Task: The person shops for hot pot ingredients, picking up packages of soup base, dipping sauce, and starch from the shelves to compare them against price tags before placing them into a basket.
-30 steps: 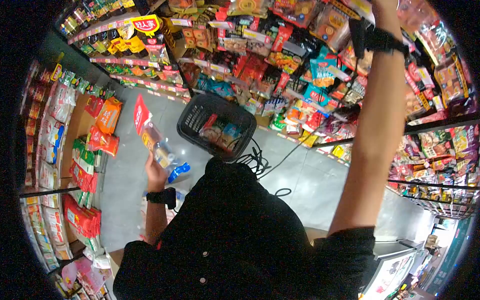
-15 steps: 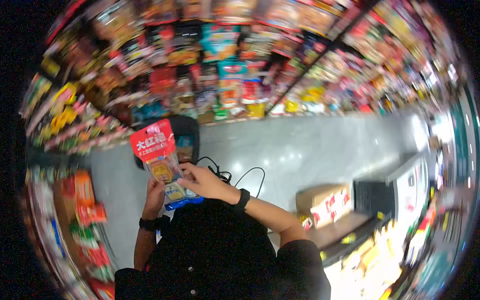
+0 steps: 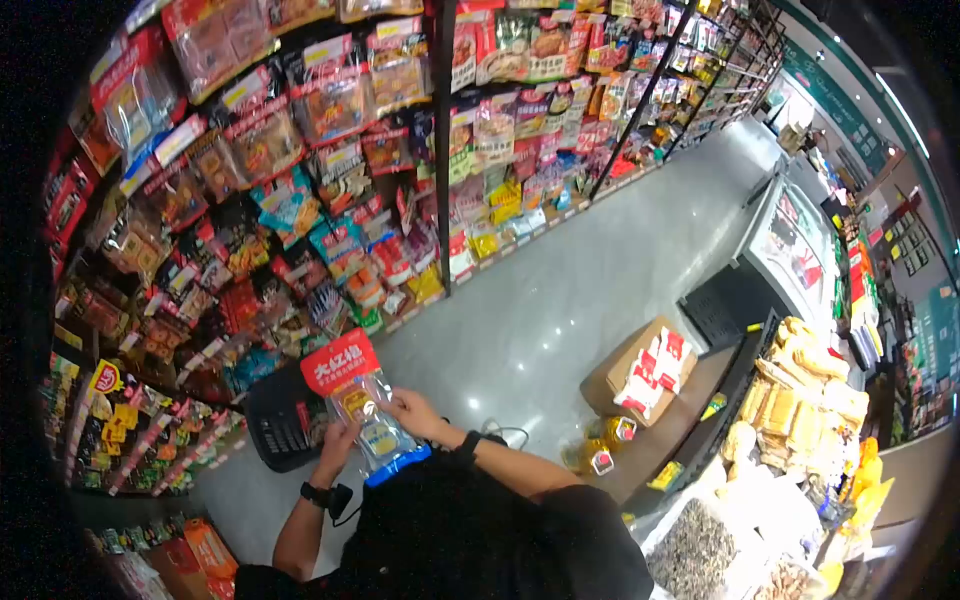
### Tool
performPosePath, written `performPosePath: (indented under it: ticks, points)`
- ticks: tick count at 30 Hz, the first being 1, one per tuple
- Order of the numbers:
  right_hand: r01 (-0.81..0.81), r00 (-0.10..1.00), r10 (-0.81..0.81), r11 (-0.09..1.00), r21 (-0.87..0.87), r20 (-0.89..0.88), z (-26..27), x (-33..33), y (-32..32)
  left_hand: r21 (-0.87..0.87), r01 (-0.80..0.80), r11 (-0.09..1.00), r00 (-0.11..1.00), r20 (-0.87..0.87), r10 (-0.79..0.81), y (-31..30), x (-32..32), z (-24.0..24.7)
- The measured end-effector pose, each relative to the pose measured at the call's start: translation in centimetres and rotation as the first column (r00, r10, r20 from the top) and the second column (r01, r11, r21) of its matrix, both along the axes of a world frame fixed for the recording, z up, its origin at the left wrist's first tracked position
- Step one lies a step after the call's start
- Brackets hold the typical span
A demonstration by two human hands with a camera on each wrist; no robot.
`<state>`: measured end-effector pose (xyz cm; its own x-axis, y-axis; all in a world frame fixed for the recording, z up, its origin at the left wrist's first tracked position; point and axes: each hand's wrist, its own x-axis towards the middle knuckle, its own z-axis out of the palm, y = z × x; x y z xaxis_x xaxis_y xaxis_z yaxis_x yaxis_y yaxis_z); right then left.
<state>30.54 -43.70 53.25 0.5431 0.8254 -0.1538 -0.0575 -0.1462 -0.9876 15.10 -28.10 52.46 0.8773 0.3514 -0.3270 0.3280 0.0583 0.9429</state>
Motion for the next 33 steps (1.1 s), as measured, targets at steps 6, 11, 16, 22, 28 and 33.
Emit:
performPosePath:
  ticks: [6, 11, 16, 22, 28, 33]
  points:
    - [-0.055, 0.972, 0.084, 0.989, 0.134, -0.220, 1.7, 4.8, -4.9, -0.095, -0.208, 0.973, 0.967, 0.130, 0.220, -6.0, 4.9, -1.5]
    - [-0.061, 0.902, 0.110, 0.990, 0.130, -0.417, -1.1, 8.3, -8.4, -0.260, -0.338, 0.904, 0.929, 0.063, 0.365, -12.2, 8.8, -1.1]
    - [-0.089, 0.987, 0.082, 0.995, -0.042, -0.141, -3.2, 10.5, -10.9, -0.392, -0.335, 0.857, 0.932, -0.002, 0.363, -15.8, 11.3, 4.1]
    - [-0.117, 0.965, 0.137, 0.988, 0.099, -0.222, -1.9, 11.4, -10.8, -0.349, -0.351, 0.869, 0.932, -0.039, 0.360, -15.4, 11.0, -1.2]
    - [-0.221, 0.968, 0.215, 0.975, -0.034, -0.132, -2.1, 13.4, -11.2, -0.399, -0.354, 0.846, 0.922, 0.001, 0.386, -16.6, 11.7, -1.7]
    - [-0.280, 0.923, 0.272, 0.960, 0.007, -0.272, -2.3, 14.8, -12.3, -0.334, -0.325, 0.885, 0.946, -0.104, 0.308, -17.4, 12.6, 0.7]
